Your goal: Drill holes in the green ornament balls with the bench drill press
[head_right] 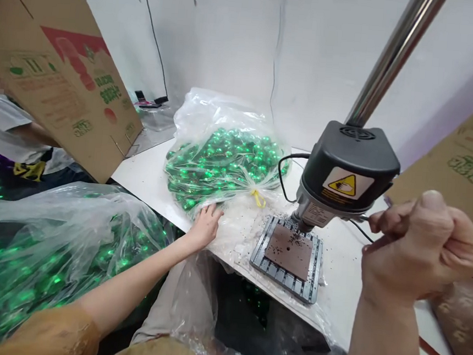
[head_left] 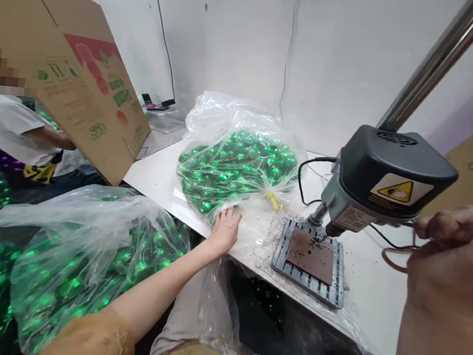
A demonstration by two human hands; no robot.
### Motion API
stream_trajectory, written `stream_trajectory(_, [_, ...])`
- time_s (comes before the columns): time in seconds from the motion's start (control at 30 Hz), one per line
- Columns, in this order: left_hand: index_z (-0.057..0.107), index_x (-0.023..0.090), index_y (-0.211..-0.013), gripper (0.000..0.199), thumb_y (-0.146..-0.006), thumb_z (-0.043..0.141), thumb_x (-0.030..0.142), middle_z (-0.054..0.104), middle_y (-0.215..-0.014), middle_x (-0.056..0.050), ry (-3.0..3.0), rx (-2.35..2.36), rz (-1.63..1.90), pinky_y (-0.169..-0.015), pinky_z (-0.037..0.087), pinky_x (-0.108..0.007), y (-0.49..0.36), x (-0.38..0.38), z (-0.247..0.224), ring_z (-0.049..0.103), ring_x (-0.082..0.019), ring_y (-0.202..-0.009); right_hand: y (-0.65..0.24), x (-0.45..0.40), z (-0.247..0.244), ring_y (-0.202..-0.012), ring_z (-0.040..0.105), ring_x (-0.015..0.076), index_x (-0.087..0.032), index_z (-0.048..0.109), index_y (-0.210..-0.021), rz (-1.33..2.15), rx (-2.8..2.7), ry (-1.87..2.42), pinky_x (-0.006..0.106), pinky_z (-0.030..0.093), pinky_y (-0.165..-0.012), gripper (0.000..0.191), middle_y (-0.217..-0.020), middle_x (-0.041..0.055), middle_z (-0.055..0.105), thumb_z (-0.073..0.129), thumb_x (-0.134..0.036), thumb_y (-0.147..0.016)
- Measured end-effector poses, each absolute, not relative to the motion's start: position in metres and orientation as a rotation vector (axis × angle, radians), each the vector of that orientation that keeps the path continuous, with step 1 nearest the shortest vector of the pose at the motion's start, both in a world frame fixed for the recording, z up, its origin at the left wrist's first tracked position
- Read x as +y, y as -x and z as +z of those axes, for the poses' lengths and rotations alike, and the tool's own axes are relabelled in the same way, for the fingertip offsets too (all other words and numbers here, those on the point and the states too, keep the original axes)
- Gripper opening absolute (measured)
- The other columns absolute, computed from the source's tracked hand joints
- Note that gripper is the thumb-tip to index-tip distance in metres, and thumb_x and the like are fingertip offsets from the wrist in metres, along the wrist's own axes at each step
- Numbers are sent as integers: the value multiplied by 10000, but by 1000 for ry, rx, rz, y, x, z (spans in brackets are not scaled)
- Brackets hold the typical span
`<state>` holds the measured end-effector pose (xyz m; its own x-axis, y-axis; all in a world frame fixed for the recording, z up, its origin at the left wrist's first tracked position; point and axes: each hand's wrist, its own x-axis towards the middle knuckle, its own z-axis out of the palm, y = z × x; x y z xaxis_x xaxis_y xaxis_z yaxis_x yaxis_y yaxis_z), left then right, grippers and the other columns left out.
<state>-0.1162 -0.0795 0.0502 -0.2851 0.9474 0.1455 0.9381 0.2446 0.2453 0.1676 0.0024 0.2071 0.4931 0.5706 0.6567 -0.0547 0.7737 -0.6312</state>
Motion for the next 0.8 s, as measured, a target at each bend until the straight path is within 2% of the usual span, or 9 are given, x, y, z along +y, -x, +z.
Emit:
stream_trajectory(0.13, [690, 161, -1092, 325, -842, 524, 35, 601, -1262, -194, -1863, 2595, 466, -1004, 472, -504, 109, -76, 50, 571, -336, -1188, -164, -2, 206, -362, 316, 70, -229, 335, -458, 379, -999, 615, 319, 282, -368, 381, -401, -78, 336, 579, -313, -739])
stream_trajectory(0.23, [702, 218, -1105, 267, -937, 499, 174, 683, -1106, -120, -1999, 2372, 943, -958, 514, -393, 112, -70, 67, 636, -252, -1065, -163, -3, 205, -376, 326, 74, -220, 363, -462, 388, -996, 616, 313, 293, -381, 357, -421, -75, 359, 582, -270, -739])
stream_trajectory(0.3, [674, 241, -1189, 293, -971, 485, 292, 694, -1129, -107, -1971, 2371, 1299, -1014, 488, -396, 126, -65, 82, 627, -251, -1107, -163, -4, 204, -381, 327, 78, -218, 355, -451, 381, -1001, 616, 319, 288, -388, 359, -425, -70, 356, 569, -229, -738])
stream_trajectory(0.37, [598, 218, -1316, 427, -946, 533, 419, 633, -1295, -151, -1699, 2605, 1559, -1117, 398, -486, 155, -58, 93, 530, -322, -1283, -163, -4, 204, -382, 324, 82, -215, 347, -441, 370, -1012, 613, 325, 279, -396, 363, -423, -67, 354, 554, -201, -739])
stream_trajectory(0.47, [327, 154, -1531, 862, -839, 643, 558, 316, -1586, -253, -934, 2839, 1615, -1138, 304, -616, 213, -44, 97, 295, -442, -1468, -162, -5, 205, -381, 323, 84, -213, 341, -432, 367, -1018, 600, 329, 264, -402, 374, -419, -65, 354, 546, -185, -743])
stream_trajectory(0.53, [195, 93, -1571, 1091, -754, 715, 594, 207, -1605, -321, -525, 2664, 1597, -1116, 312, -633, 249, -35, 92, 273, -491, -1468, -161, -5, 205, -378, 318, 84, -214, 343, -430, 373, -1008, 591, 331, 258, -399, 376, -413, -66, 347, 549, -181, -743])
stream_trajectory(0.57, [242, 90, -1557, 1106, -708, 763, 571, 239, -1591, -323, -435, 2512, 1669, -1118, 318, -613, 263, -30, 88, 301, -495, -1454, -161, -5, 205, -378, 315, 84, -214, 342, -429, 375, -1000, 589, 331, 256, -399, 379, -411, -66, 344, 551, -180, -743])
stream_trajectory(0.7, [655, 146, -1174, 583, -728, 743, 511, 645, -1265, -179, -535, 2145, 1911, -1053, 433, -463, 282, -11, 81, 512, -380, -1301, -161, -5, 205, -377, 307, 77, -210, 329, -423, 403, -997, 579, 327, 250, -398, 379, -404, -66, 325, 542, -168, -734])
stream_trajectory(0.8, [679, 147, -947, 409, -813, 657, 532, 724, -916, -84, -672, 1922, 2013, -885, 530, -342, 274, 4, 90, 660, -245, -1000, -163, -4, 203, -382, 319, 75, -206, 333, -429, 399, -999, 568, 325, 253, -395, 368, -409, -66, 333, 533, -152, -734])
